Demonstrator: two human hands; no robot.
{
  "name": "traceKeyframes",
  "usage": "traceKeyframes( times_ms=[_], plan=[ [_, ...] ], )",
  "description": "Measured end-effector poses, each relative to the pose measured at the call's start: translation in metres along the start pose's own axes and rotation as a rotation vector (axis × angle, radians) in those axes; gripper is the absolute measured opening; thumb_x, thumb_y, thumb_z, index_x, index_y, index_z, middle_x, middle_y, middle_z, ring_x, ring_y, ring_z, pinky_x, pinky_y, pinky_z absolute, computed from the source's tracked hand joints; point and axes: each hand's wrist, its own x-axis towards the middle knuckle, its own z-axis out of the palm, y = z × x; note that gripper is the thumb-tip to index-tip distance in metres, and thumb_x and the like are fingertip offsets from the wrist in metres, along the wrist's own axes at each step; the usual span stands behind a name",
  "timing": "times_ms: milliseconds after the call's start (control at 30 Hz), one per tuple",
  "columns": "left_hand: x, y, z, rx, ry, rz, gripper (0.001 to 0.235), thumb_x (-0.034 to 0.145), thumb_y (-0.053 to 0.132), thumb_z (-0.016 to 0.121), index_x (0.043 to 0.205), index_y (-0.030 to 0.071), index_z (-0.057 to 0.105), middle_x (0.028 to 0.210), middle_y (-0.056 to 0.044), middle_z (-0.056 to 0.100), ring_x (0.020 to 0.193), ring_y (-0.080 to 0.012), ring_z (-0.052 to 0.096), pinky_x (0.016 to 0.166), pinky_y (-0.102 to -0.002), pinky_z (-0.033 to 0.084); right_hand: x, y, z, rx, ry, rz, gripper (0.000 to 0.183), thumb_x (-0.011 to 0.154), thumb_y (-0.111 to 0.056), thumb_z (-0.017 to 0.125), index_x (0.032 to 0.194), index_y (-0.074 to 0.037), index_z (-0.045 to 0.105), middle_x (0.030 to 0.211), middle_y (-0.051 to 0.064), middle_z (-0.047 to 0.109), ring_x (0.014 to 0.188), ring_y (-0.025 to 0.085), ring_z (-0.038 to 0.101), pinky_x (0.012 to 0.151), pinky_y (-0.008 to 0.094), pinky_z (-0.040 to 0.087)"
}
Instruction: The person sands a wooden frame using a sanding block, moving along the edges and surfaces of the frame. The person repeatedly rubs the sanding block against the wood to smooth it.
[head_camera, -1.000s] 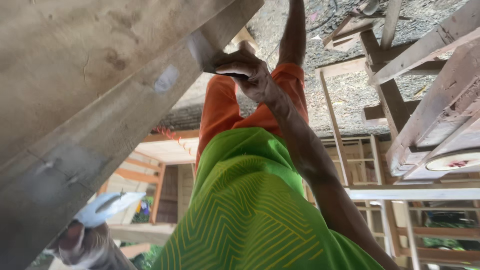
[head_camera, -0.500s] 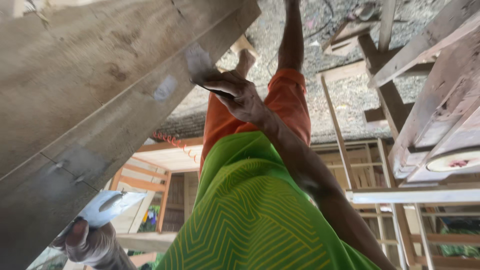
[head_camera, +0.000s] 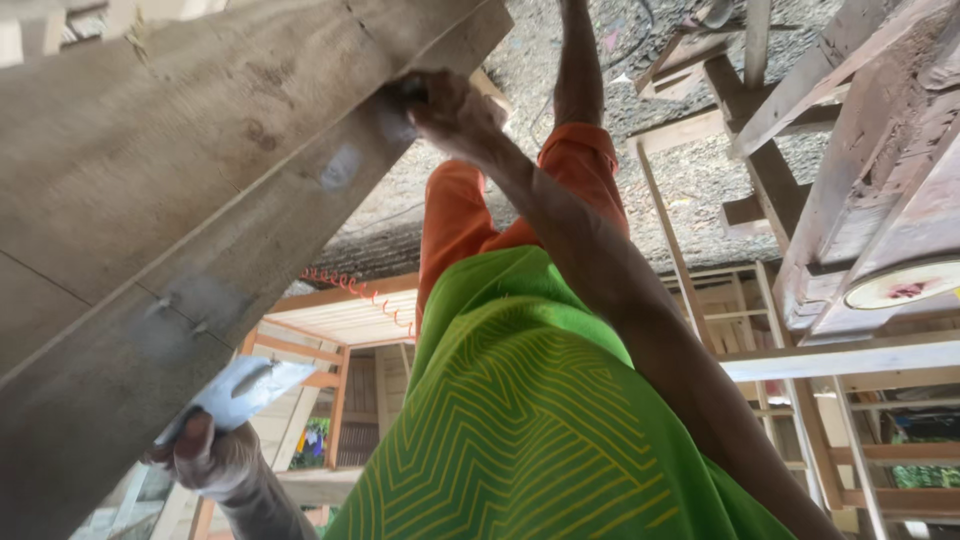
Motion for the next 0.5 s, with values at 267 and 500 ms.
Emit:
traceKeyframes(
  times_ms=[267,500],
  plan=[
    [0.015,0.022,0.014,-0.321,-0.003,-0.288,0.018,0.098,0.014,0.065,0.115,0.015,0.068,0.123,-0.006,0.064,0.116,-0.0219,0.060,0.110,-0.038,0.052,-0.054,-0.011,-0.005,-0.141,0.023,-0.525,0.032,0.103,-0.005,0.058,0.135,-0.007,0.066,0.120,0.015,0.075,0.093,0.021,0.075,0.082,0.033,0.064],
    [0.041,0.071,0.032,-0.338,0.005,-0.349,0.028,0.098,0.019,0.065,0.123,0.007,0.067,0.123,-0.009,0.065,0.111,-0.0219,0.063,0.100,-0.035,0.055,-0.086,0.060,-0.053,0.665,-0.208,-0.442,0.039,0.110,-0.007,0.061,0.148,-0.001,0.055,0.138,0.018,0.064,0.122,0.027,0.066,0.109,0.036,0.057]
  ],
)
